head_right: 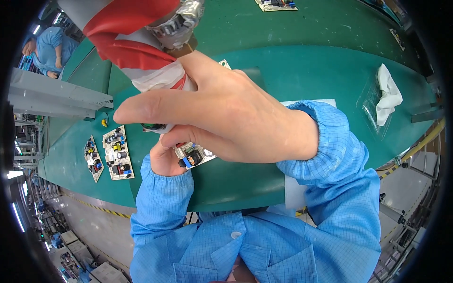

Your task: Applying sealant or glue to components on electronic circuit boards at a production station.

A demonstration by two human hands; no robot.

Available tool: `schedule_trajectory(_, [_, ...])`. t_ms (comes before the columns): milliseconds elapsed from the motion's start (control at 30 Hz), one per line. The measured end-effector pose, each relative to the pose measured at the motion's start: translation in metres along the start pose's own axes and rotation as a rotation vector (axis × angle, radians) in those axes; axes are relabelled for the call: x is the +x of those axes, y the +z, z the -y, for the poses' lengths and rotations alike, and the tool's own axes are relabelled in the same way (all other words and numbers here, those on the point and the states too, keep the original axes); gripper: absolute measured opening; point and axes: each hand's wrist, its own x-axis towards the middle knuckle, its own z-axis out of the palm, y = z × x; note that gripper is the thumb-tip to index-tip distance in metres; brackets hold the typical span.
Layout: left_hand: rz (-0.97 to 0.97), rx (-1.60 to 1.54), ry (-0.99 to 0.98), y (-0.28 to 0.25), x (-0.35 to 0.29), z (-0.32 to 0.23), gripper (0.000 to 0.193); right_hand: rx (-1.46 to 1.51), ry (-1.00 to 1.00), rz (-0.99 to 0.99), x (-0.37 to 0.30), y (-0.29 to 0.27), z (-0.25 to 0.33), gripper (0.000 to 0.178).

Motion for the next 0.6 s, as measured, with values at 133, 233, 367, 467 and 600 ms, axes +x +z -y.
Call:
schedule_trajectory(133, [0.008, 0.018, 0.042, -0.0008, -0.0003, -0.0018, 0.064, 0.02, -0.029, -0.033, 0.0026, -0.0003, 0.0021, 0.047])
schedule_trajectory(233, [-0.03, -0.002, 0.027, -0.0018, 0.0, -0.0011, 0.063, 0.033, -0.011, -0.014, 0.0017, 0.001, 0.0005, 0.047])
schedule_trajectory(367, [-0.044, -0.048, -0.006, -0.0029, 0.002, 0.0002, 0.06, 0.017, 0.003, -0.019, 0.0015, -0.0019, 0.0015, 0.048])
schedule_trajectory(467, [-0.06, -0.063, 0.01, -0.0062, 0.0012, 0.0002, 0.058, 0.003, -0.034, -0.032, 0.0016, 0.0003, -0.0032, 0.049])
schedule_trajectory(600, [-0.009, -0.041, 0.047, -0.0062, 0.0026, 0.0004, 0.058, -0.038, -0.018, -0.014, 0.0019, -0.0028, 0.0025, 0.051])
